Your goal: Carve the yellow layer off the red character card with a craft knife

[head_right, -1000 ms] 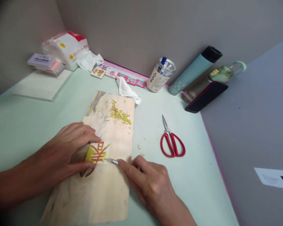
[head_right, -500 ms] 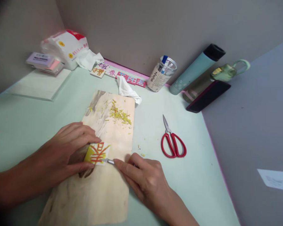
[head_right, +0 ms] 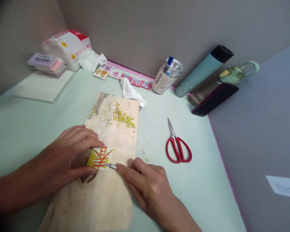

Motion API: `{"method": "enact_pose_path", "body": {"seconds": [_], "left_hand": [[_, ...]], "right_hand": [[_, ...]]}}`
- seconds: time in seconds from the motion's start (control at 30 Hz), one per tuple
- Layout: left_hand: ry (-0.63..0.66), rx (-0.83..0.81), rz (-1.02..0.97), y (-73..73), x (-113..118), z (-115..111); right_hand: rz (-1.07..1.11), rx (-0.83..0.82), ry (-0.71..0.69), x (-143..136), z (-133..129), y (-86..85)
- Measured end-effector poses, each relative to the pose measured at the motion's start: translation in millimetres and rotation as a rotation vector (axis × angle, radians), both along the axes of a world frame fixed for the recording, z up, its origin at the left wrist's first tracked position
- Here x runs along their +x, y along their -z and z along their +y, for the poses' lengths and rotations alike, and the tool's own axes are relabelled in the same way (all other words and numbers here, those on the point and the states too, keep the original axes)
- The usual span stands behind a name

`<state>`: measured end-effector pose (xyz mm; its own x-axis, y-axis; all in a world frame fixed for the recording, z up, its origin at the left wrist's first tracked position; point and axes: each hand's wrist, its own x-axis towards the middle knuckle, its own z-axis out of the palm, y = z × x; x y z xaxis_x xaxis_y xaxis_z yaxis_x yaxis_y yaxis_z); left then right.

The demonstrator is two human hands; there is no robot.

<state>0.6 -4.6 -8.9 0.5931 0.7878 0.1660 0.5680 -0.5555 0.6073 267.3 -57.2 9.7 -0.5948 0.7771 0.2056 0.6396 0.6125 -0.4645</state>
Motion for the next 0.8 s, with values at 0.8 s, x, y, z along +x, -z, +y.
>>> {"method": "enact_pose_path", "body": {"seconds": [0.8], "left_hand": [[0.004, 0.016, -0.008, 2.3, 0.9, -0.2]], "right_hand": [[-0.011, 0.069, 0.023, 4.8, -0.4, 2.6]]}}
